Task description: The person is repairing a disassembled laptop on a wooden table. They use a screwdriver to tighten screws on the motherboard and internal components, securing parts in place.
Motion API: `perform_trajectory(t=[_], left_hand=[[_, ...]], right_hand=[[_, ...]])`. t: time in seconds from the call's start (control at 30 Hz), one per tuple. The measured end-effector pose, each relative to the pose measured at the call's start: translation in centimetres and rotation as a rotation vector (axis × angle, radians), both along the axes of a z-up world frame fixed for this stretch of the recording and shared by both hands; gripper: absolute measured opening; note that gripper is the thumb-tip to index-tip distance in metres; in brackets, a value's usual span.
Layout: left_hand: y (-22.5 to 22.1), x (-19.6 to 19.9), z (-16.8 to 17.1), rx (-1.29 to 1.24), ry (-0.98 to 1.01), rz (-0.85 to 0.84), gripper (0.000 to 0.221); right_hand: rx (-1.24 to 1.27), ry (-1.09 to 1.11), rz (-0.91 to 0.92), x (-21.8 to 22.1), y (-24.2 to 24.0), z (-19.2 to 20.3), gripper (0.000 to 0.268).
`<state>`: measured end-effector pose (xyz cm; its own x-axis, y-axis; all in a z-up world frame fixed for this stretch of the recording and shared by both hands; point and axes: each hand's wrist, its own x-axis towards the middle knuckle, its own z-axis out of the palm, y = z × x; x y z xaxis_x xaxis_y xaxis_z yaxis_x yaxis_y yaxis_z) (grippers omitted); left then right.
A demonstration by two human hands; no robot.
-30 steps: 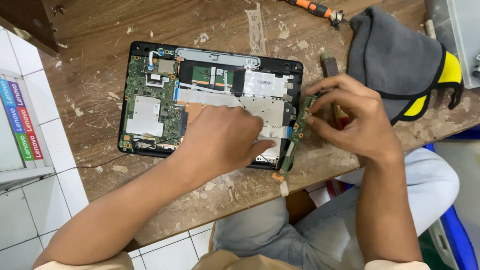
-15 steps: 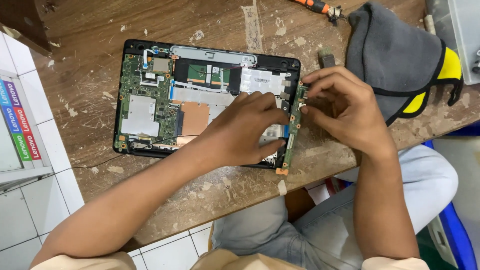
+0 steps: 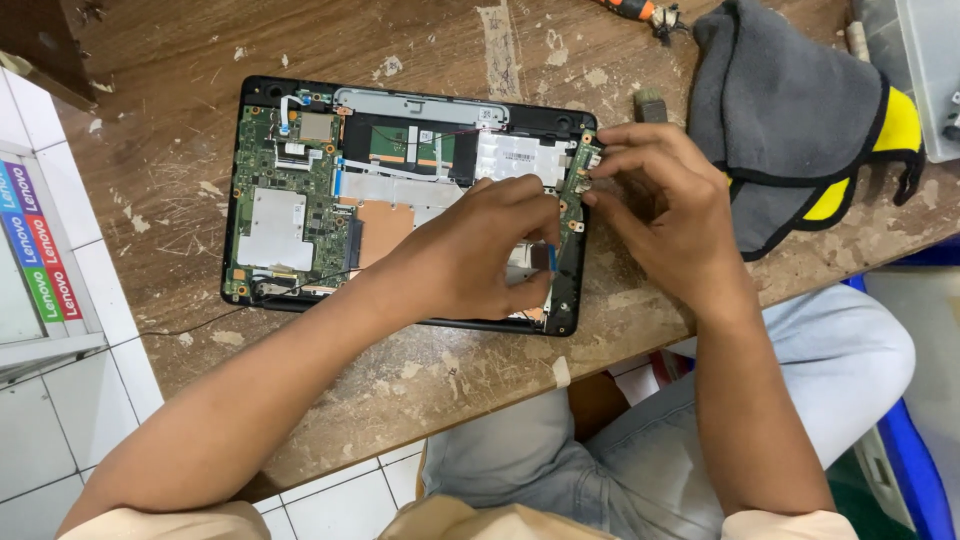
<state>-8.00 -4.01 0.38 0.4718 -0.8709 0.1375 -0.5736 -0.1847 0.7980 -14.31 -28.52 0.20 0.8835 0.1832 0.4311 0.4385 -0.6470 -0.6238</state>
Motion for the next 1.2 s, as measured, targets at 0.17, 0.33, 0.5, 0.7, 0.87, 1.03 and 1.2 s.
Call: perform_trajectory(t=[0.17, 0.33, 0.5, 0.7, 0.87, 1.03, 1.2], left_hand=[[-0.1, 0.1, -0.3, -0.042, -0.067, -0.009, 0.018], [0.1, 0.2, 0.0, -0.044, -0.077, -0.028, 0.019], [0.3, 0.4, 0.3, 0.006, -0.069, -0.110, 0.026], [0.2, 1.1, -0.3, 0.026, -0.056, -0.142, 0.033], [0.1, 1.4, -1.1, 0.011, -0.056, -0.155, 0.023], [-0.2, 1.6, -2.0, -0.062, -0.135, -0.146, 0.011], [-0.8, 2.2, -2.7, -0.104, -0.262, -0.055, 0.017]], right_hand=[[-0.008, -0.023, -0.065, 0.0, 0.8, 0.0, 0.027], [-0.043, -0.041, -0.094, 0.0, 0.7, -0.2, 0.030], [-0.034, 0.024, -0.044, 0.0, 0.6, -0.1, 0.023], [-0.035, 0.141, -0.016, 0.1, 0.7, 0.3, 0.025], [-0.059, 0.165, -0.022, 0.4, 0.9, 0.8, 0.033], [-0.057, 0.153, 0.003, 1.0, 0.5, 0.6, 0.037], [-0.079, 0.177, 0.040, 2.3, 0.2, 0.8, 0.041]])
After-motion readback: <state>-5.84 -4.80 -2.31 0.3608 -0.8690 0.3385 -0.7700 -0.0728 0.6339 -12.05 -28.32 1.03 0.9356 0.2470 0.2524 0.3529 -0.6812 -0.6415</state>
